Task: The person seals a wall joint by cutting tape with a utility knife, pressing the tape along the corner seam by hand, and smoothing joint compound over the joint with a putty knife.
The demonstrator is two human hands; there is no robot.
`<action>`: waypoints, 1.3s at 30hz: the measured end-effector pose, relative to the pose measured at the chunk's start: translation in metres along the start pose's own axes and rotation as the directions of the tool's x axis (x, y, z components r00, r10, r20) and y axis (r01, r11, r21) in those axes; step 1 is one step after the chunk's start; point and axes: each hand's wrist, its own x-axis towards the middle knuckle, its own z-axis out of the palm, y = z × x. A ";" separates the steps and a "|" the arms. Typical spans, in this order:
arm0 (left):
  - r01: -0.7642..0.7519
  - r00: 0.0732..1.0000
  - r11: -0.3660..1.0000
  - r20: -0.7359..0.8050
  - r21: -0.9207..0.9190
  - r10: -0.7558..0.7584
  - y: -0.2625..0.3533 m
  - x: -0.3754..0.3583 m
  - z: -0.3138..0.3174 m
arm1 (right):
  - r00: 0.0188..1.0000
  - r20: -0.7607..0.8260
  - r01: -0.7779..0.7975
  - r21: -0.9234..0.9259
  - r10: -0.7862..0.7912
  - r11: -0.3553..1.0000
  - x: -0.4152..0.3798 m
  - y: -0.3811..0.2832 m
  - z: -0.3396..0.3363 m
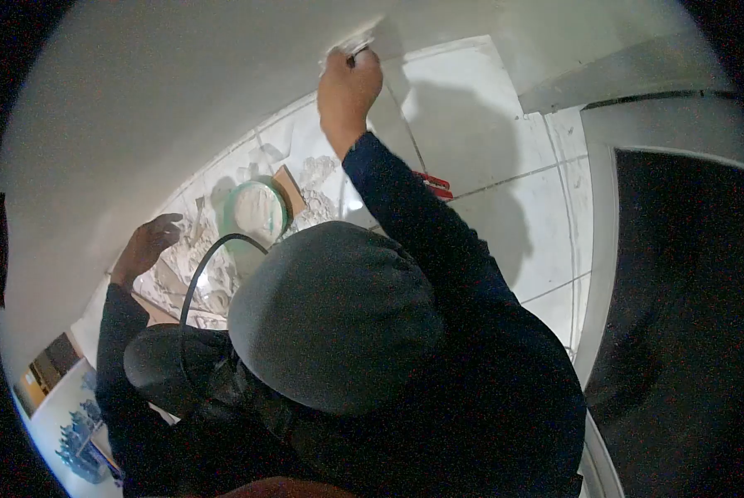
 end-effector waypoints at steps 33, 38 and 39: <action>-0.222 0.916 0.836 -0.187 0.501 0.355 -0.020 0.051 -0.009 | 0.459 0.842 0.715 -0.540 0.285 0.444 -0.062 0.066 0.008; -0.248 0.886 0.788 -0.197 0.564 0.420 0.038 0.121 0.003 | 0.261 0.964 0.888 -0.256 0.038 0.382 -0.058 0.107 0.034; -0.276 0.834 0.755 -0.243 0.594 0.496 0.039 0.133 0.008 | 0.152 0.988 0.918 -0.151 0.027 0.367 -0.056 0.113 0.040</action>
